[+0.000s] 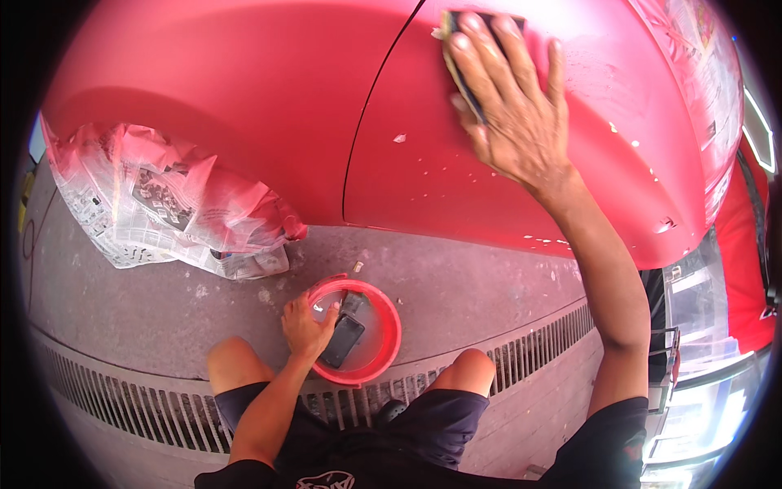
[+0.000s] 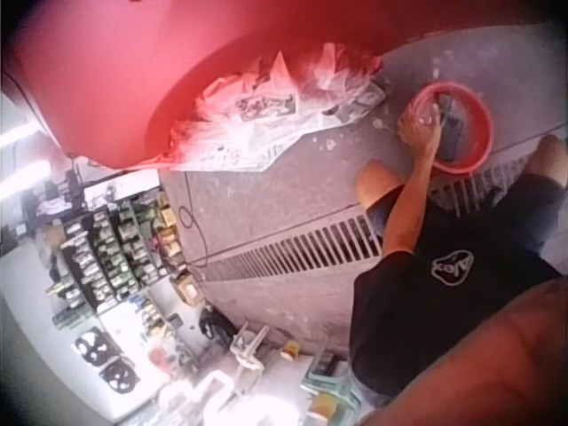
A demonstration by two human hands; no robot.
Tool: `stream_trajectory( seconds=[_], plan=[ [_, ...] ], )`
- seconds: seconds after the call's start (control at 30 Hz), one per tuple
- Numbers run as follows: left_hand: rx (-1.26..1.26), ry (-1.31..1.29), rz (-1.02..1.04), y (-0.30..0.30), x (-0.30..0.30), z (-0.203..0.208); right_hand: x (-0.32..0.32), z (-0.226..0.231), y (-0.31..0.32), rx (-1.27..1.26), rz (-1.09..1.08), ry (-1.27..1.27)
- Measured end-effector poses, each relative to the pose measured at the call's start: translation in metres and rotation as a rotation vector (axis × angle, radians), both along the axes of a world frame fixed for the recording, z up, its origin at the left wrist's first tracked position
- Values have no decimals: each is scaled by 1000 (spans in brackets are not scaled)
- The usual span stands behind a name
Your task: The person kneels on the floor and uses a sanding block to sand the surface of a red car bumper. They repeatedly dip the sanding block into a red bucket of water and continue sanding different sections of the bumper.
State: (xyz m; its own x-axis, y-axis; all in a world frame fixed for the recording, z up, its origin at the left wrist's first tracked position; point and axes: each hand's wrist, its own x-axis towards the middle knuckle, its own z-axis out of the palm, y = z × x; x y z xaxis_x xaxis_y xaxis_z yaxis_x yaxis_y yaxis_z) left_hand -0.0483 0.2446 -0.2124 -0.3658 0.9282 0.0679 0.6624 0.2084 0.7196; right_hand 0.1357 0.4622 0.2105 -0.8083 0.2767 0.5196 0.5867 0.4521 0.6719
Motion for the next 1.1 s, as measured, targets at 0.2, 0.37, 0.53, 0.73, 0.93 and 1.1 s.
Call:
stream_trajectory(
  seconds=[0.2,0.37,0.53,0.73,0.93,1.1],
  plan=[
    [1,-2,-8,0,2,-4,-4,-4,0,-30,34,22],
    [8,5,5,-2,-1,-3,23,-4,-4,37,-89,-36],
    [17,6,-12,0,2,0,-5,1,-3,-16,5,3],
    [2,-1,20,0,1,0,33,-1,2,114,-136,-36],
    [-12,-30,11,-1,1,8,-1,-1,1,81,-78,-15],
    [14,-2,8,0,1,-1,2,-12,-1,23,-62,19]
  ],
)
